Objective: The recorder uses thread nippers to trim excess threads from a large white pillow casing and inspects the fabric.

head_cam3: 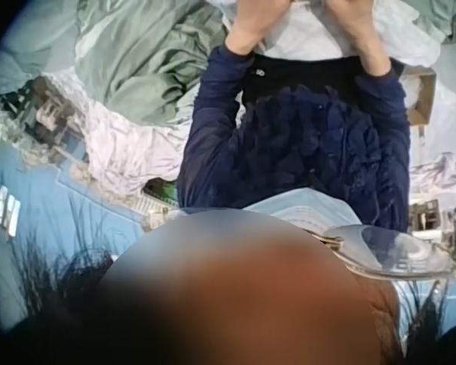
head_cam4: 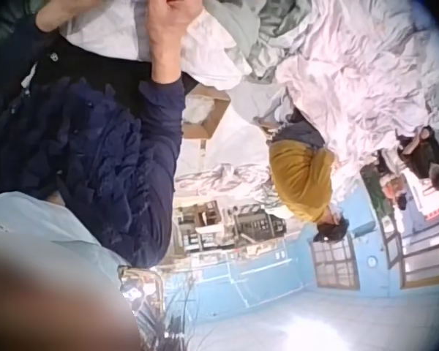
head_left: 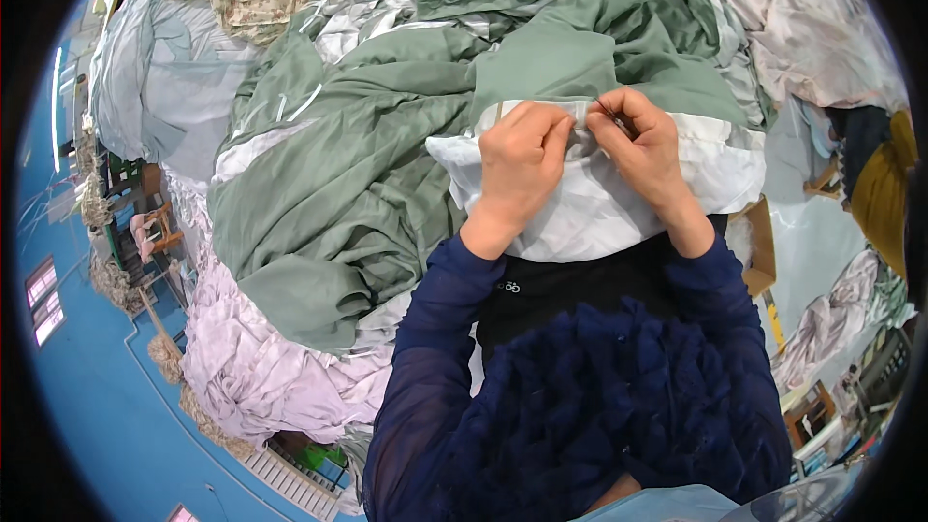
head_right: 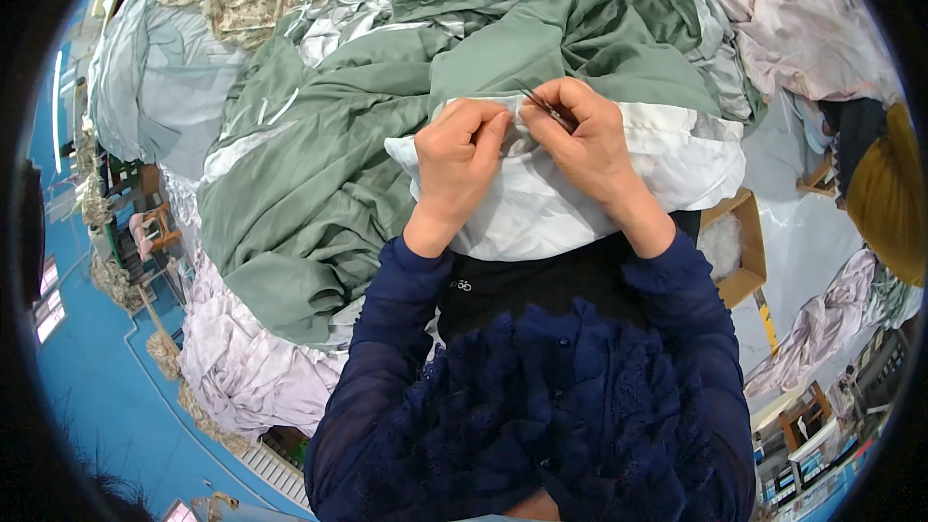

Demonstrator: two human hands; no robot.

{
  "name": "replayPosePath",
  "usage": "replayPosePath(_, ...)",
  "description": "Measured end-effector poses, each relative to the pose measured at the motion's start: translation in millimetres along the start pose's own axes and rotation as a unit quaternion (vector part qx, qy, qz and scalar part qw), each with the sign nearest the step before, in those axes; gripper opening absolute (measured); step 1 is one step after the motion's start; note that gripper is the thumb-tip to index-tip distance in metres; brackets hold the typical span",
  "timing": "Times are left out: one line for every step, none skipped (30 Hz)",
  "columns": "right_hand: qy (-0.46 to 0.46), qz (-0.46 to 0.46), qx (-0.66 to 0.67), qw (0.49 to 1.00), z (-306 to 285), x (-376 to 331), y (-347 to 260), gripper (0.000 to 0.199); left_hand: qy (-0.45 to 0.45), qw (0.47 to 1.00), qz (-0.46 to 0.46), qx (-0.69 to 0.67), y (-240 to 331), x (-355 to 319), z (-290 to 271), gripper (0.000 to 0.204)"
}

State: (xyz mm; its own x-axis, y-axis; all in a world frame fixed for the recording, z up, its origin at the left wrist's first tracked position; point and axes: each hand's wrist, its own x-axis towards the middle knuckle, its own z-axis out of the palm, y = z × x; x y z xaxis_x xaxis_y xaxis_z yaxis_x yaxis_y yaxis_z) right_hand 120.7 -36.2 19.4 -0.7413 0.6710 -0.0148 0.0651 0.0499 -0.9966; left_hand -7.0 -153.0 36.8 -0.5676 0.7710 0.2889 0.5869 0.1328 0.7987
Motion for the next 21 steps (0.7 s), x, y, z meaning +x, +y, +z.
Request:
replayPosePath(0.008,0.001,-0.006,1.000,-0.6,-2.0,1.2,0.010,0.012,1.000,-0.017,-0.014,-0.4,-2.2,0.7,0.003)
replayPosePath(0.008,0.002,-0.005,1.000,-0.4,-2.7,0.4,0.010,0.011,1.000,-0.017,-0.013,-0.8,-3.9,0.9,0.003)
replayPosePath(0.015,-0.043,-0.046,0.998,-0.1,-2.9,-1.6,0.014,0.026,0.998,-0.039,-0.029,-1.2,-5.5,1.0,0.003)
replayPosePath(0.022,-0.087,-0.088,0.992,-0.5,-3.5,-4.1,0.019,0.042,0.996,-0.061,-0.046,-2.0,-7.1,1.0,0.003)
replayPosePath(0.022,-0.086,-0.088,0.992,-2.5,-4.9,-8.6,0.019,0.040,0.996,-0.061,-0.046,-3.2,-9.0,1.3,0.003)
replayPosePath(0.003,-0.104,-0.156,0.982,-5.1,-6.9,-14.7,0.022,0.046,0.994,-0.078,-0.060,-4.7,-11.0,1.7,0.004)
replayPosePath(-0.015,-0.121,-0.224,0.967,-6.7,-8.6,-18.6,0.025,0.051,0.991,-0.095,-0.073,-5.9,-12.1,2.0,0.005)
replayPosePath(-0.004,-0.136,-0.237,0.962,-5.0,-9.4,-20.4,0.027,0.050,0.992,-0.095,-0.073,-6.7,-12.7,2.3,0.005)
replayPosePath(-0.003,-0.135,-0.236,0.962,-4.4,-10.5,-22.2,0.027,0.053,0.991,-0.098,-0.075,-7.4,-13.2,2.6,0.005)
replayPosePath(-0.004,-0.138,-0.257,0.956,-4.4,-11.8,-24.3,0.027,0.057,0.990,-0.101,-0.076,-7.6,-13.7,2.9,0.006)
replayPosePath(-0.005,-0.141,-0.278,0.950,-4.1,-12.9,-25.7,0.027,0.057,0.990,-0.101,-0.076,-7.8,-14.1,3.2,0.006)
replayPosePath(-0.005,-0.140,-0.278,0.950,-2.9,-14.2,-25.8,0.027,0.060,0.990,-0.098,-0.077,-8.0,-14.5,3.5,0.007)
replayPosePath(0.000,-0.143,-0.287,0.947,-2.0,-15.4,-25.3,0.028,0.063,0.991,-0.094,-0.078,-7.8,-14.5,4.1,0.007)
replayPosePath(0.005,-0.145,-0.297,0.944,-1.3,-15.9,-25.1,0.028,0.062,0.991,-0.094,-0.078,-7.5,-14.6,4.3,0.007)
replayPosePath(0.005,-0.144,-0.297,0.944,-0.9,-15.8,-25.4,0.028,0.061,0.991,-0.089,-0.077,-7.0,-14.8,4.2,0.007)
replayPosePath(0.006,-0.145,-0.305,0.941,-0.6,-15.6,-25.3,0.028,0.060,0.992,-0.083,-0.075,-6.7,-14.8,4.2,0.008)
replayPosePath(0.006,-0.146,-0.313,0.938,-0.3,-15.5,-25.2,0.028,0.060,0.992,-0.083,-0.075,-6.2,-14.9,4.1,0.008)
replayPosePath(0.007,-0.146,-0.313,0.938,0.0,-15.4,-25.0,0.028,0.059,0.993,-0.068,-0.073,-5.8,-14.9,3.9,0.008)
replayPosePath(0.010,-0.150,-0.320,0.936,0.8,-15.1,-24.9,0.027,0.060,0.994,-0.054,-0.070,-5.8,-15.0,3.5,0.008)
replayPosePath(0.012,-0.154,-0.326,0.933,1.4,-14.7,-24.7,0.027,0.060,0.994,-0.054,-0.070,-6.1,-15.0,3.6,0.008)
replayPosePath(0.012,-0.154,-0.326,0.933,1.9,-14.2,-24.5,0.027,0.061,0.995,-0.047,-0.071,-6.7,-15.1,4.0,0.009)
